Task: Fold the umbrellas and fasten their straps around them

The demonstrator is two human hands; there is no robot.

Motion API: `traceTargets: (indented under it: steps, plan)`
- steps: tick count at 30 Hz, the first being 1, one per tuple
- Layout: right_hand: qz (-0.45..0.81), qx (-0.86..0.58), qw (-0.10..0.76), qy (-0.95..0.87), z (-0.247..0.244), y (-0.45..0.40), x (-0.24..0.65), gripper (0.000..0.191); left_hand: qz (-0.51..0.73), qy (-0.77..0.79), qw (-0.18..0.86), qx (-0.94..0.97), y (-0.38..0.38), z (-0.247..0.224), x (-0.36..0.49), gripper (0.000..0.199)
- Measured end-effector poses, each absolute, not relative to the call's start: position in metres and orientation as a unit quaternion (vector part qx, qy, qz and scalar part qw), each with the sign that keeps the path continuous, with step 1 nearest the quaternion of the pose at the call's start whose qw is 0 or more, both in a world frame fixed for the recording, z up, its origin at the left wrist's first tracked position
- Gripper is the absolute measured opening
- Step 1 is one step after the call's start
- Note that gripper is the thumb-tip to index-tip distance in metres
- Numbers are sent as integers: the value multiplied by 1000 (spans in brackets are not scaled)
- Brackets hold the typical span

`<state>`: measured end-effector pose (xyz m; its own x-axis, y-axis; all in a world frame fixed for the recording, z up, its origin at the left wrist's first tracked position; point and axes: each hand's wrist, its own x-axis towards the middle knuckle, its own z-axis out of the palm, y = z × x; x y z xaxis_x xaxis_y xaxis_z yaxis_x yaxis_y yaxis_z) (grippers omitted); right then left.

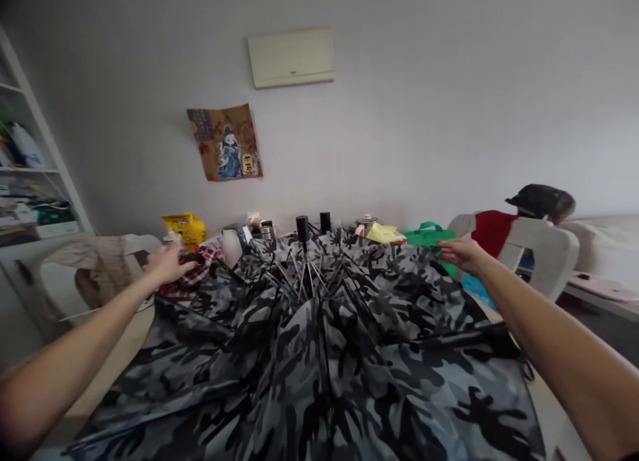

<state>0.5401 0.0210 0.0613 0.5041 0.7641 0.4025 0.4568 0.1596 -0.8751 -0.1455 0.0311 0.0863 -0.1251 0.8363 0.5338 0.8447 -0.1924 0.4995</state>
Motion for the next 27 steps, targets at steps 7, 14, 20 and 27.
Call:
traceTargets:
  steps: [7,14,20,27]
  plan:
    - [161,-558,433,-689,76,6,438,69,-184,-358,-71,-913,-14,79,3,71]
    - [156,-405,123,-893,54,-26,362,45,-128,-355,-52,-924,-22,14,37,34]
    - [154,-410,157,-885,38,-16,373,18,-163,-368,-24,-915,-7,18,16,36]
    - [221,-476,211,-825,54,-12,436,28,-149,-366,-122,-910,1,21,-31,35]
